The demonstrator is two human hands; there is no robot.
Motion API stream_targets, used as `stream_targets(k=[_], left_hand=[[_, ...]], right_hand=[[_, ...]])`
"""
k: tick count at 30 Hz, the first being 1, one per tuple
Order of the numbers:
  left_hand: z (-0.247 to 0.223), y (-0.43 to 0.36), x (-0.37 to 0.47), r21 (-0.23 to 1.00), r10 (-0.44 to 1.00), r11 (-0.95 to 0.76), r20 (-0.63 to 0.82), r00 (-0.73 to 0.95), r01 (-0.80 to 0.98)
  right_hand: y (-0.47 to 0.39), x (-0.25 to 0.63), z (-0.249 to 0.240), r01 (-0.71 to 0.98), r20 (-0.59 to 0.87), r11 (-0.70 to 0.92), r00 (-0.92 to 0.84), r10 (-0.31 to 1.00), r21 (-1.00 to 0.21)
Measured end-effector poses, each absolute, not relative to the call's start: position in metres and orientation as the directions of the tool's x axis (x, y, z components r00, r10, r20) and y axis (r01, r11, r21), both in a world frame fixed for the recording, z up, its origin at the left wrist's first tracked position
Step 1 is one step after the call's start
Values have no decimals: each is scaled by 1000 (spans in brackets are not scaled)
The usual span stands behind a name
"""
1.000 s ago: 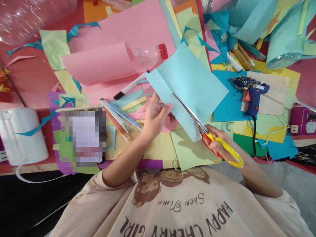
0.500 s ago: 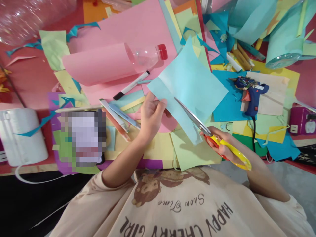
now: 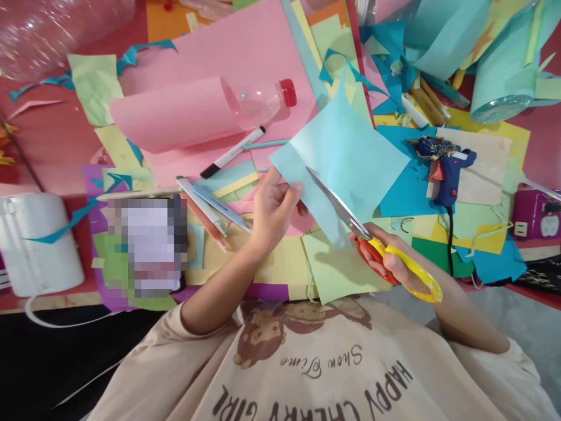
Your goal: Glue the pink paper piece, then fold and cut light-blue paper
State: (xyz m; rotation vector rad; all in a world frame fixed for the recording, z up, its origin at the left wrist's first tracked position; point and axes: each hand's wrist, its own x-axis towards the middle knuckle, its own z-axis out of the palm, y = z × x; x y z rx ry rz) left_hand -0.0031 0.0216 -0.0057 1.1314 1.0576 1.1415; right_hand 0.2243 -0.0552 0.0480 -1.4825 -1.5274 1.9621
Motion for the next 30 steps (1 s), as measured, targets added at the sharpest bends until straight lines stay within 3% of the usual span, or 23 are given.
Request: stream_targets(k=[3, 10, 25, 30], left_hand=[[-6, 22, -3, 988, 991, 68, -51, 123, -135], [-6, 21, -3, 987, 990, 76, -58, 128, -142], [-14, 26, -2, 962, 993, 118, -108, 52, -246], [-13, 27, -3, 970, 977, 201, -187, 106, -138]], right_hand=[[-56, 222, 43, 259, -561, -499, -441, 701, -827], [-55, 221, 47, 217, -594, -562, -442, 672, -798], [-54, 225, 47, 349, -567, -449, -456, 686, -823], [-56, 230, 49, 415, -589, -426, -463, 662, -804]])
